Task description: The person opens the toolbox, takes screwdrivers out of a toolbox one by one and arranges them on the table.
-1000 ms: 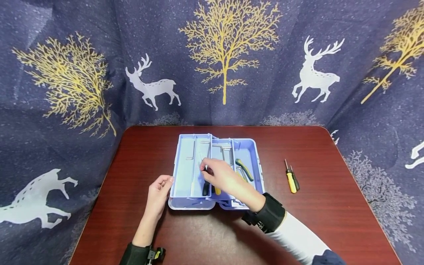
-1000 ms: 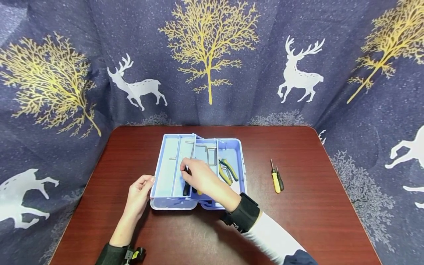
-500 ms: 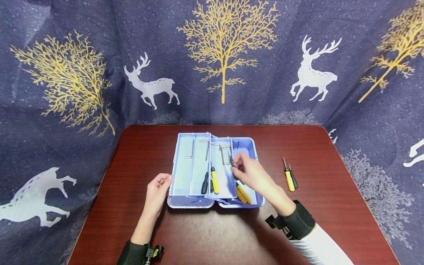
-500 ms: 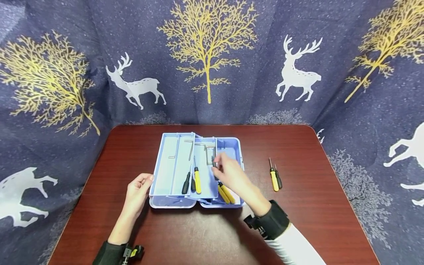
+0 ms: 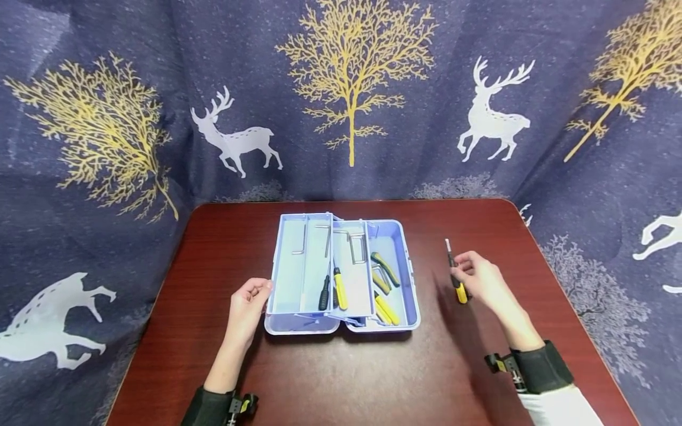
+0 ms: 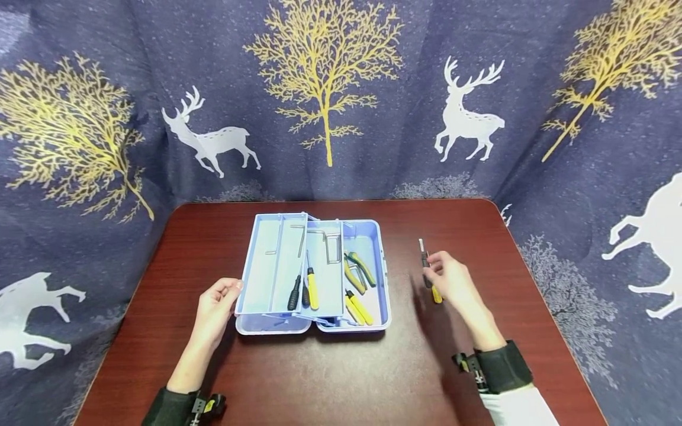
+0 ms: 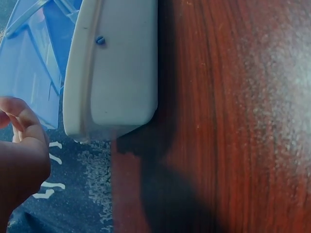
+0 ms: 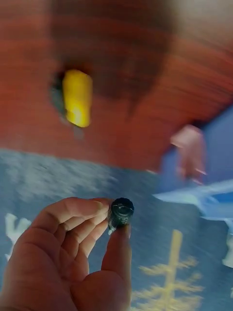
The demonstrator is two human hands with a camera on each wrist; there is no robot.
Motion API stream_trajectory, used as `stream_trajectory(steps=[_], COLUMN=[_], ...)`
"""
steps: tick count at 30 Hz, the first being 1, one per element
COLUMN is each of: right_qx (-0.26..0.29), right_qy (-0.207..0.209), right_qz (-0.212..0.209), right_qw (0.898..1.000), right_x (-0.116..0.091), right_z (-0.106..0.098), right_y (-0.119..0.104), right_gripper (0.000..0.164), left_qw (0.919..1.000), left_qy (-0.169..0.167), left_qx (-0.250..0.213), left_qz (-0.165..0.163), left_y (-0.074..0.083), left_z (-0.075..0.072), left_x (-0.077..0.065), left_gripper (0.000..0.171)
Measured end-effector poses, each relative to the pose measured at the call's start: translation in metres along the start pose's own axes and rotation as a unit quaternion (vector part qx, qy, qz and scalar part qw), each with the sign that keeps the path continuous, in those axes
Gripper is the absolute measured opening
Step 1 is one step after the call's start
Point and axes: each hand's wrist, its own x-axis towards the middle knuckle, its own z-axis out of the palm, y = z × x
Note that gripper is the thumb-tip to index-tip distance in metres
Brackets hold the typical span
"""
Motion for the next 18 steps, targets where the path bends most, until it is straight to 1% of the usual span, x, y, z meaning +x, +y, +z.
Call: stream_trajectory(steps=[4,9,11,14,18], right_qx=[-0.020,-0.048,-0.054,-0.057,-0.059], right_qy=[-0.002,-0.022,-0.027,-0.028,-0.015], right_qz=[0.034,0.062,0.069,0.075,0.079], right_qw=[0.999,0.997,0.996,0.995,0.995], right_x=[0.002,0.003,0.005,0.007,0.011], right_z=[-0.007,-0.001,0.002,0.007,0.012], right_y=[0.035,0.072,0.082,0.091,0.094], right_gripper=[0.028,0.028,0.027,0.024,0.022], left_qw=[1.0000,1.0000,1.0000,1.0000,1.0000], left_qy=[0.004,0.004,0.003,0.002,0.006], left_qx=[0.003,0.005,0.003,0.001,0.006], left_qz=[-0.004,-0.001,0.001,0.000,0.000], left_y=[0.002,0.002,0.002,0.001,0.000], left_z=[-0.001,0.000,0.001,0.001,0.000], left_x=[0.000,-0.001,-0.001,-0.002,-0.003], left_gripper=[0.021,0.021,0.021,0.022,0.022])
